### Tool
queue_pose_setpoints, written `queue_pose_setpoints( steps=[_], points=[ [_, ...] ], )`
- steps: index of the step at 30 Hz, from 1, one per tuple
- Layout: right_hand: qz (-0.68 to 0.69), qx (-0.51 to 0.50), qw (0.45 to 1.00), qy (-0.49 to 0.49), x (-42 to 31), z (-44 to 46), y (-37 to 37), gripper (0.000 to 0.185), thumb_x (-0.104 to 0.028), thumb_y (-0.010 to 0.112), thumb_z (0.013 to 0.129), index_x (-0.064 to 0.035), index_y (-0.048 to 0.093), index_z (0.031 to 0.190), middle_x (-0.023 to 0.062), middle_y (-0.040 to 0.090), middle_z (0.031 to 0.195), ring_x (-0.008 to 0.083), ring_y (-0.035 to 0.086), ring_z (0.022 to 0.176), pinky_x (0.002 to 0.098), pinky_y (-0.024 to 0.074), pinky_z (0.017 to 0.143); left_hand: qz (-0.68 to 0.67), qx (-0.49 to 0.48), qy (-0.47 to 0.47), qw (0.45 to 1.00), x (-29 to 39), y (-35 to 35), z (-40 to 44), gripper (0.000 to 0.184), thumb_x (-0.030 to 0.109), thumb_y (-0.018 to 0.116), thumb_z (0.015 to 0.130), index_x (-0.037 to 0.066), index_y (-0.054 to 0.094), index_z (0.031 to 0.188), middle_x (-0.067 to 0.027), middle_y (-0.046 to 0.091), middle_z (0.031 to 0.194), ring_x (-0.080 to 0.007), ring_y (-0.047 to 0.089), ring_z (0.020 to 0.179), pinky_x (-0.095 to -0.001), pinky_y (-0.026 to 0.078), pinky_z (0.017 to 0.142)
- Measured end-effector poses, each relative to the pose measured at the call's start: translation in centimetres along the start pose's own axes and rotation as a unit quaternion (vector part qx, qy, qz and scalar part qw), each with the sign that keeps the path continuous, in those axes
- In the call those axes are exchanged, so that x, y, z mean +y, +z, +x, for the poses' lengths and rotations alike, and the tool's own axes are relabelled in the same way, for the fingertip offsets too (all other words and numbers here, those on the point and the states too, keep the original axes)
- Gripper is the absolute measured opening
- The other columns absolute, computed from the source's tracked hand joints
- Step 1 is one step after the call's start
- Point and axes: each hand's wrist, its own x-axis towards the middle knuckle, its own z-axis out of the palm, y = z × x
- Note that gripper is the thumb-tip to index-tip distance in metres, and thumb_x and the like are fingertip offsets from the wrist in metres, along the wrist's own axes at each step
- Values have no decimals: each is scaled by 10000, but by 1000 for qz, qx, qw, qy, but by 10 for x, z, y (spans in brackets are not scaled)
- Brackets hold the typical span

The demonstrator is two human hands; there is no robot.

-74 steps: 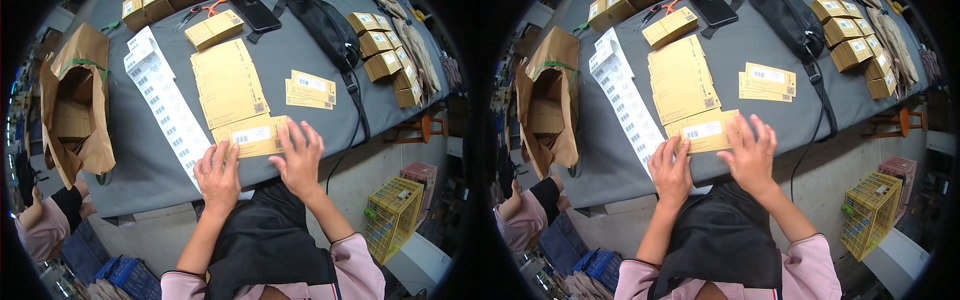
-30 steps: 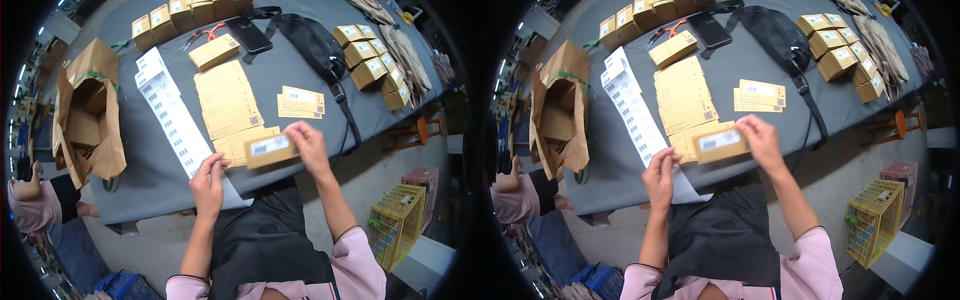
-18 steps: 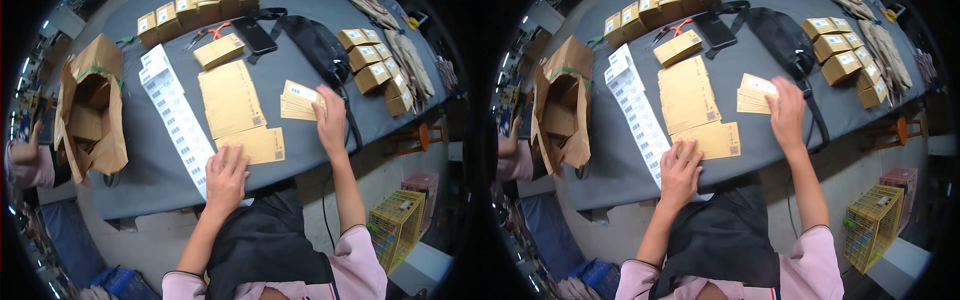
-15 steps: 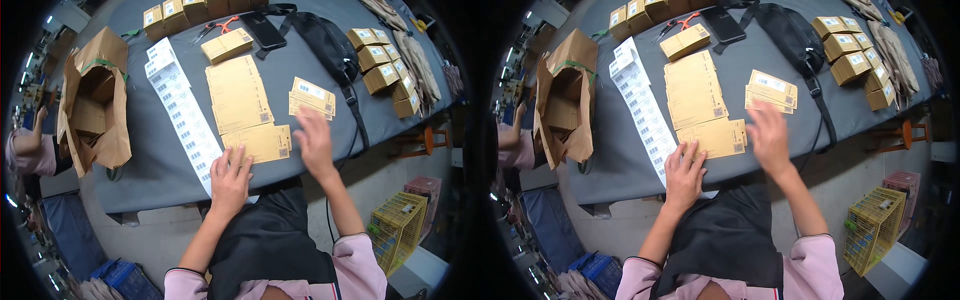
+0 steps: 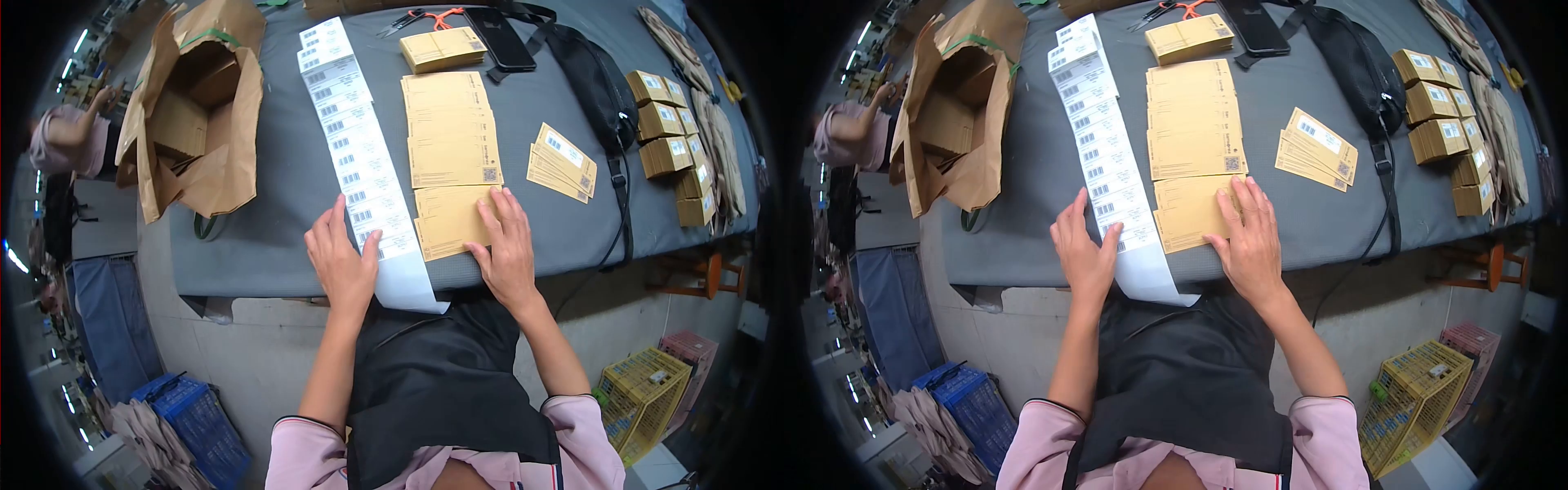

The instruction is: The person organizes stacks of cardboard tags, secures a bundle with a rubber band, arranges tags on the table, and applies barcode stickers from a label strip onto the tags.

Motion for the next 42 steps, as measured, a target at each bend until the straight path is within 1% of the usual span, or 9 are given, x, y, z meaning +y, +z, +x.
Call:
queue_pose_setpoints(
  steps=[7,10,13,18,23,28,31,34,42],
  points=[
    [-49,34,998,26,-23,-4,-5,601,-134,734,723,-14,491,1260,173,406,1372,380,340,1291,489,323,1021,-29,-26,-55,998,-9,3,5,689,154,743,713,42,446,1324,-141,496,1091,-317,445,1078,-422,353,920],
    [18,49,999,-16,-42,-2,-4,548,-80,711,736,-6,504,1239,164,463,1314,365,418,1216,441,367,977,-80,-36,-77,993,-6,-1,6,680,122,734,717,41,443,1326,-153,497,1105,-327,449,1074,-417,356,920],
    [152,18,988,-28,-59,4,6,491,-26,679,751,-4,517,1214,165,530,1211,342,502,1106,390,414,917,51,29,-3,998,-9,-5,8,664,79,718,716,40,445,1320,-170,498,1133,-346,452,1067,-420,358,929],
    [325,-48,943,46,-80,19,15,423,10,642,774,5,524,1180,160,563,1001,282,565,853,351,478,765,16,15,29,999,-29,-6,18,724,67,729,668,-20,414,1314,-206,507,1125,-379,469,1032,-438,384,900],
    [441,-143,882,85,-89,18,14,434,39,589,809,17,474,1227,93,498,1129,172,511,1047,290,449,874,-32,-18,-45,998,-26,-9,20,741,28,738,679,2,401,1339,-187,482,1087,-369,503,991,-420,430,876],
    [474,-147,862,101,-91,4,18,476,18,611,785,8,468,1239,129,483,1227,241,502,1143,343,429,940,-115,-22,-104,988,-34,-20,26,726,4,715,695,0,384,1341,-217,517,1051,-405,533,971,-452,448,861],
    [500,-134,848,110,-95,0,12,471,19,604,787,11,469,1238,123,479,1236,231,485,1163,353,404,969,-202,-89,-142,965,-37,-30,29,689,-3,680,743,-4,385,1365,-141,591,1006,-242,611,859,-335,496,791],
    [529,-96,834,124,-99,0,10,485,24,586,798,16,437,1260,136,469,1236,232,474,1167,356,376,994,-571,-186,-209,772,-43,-35,30,561,-13,623,824,-63,403,1338,-81,637,1003,-121,602,931,-267,492,810],
    [620,-56,754,209,-104,11,20,399,61,568,819,-16,395,1171,139,500,1174,189,504,1072,318,405,925,-615,-147,-199,749,-17,-49,9,443,22,609,858,-47,469,1272,-78,634,1045,-127,603,955,-267,478,864]
  ],
)
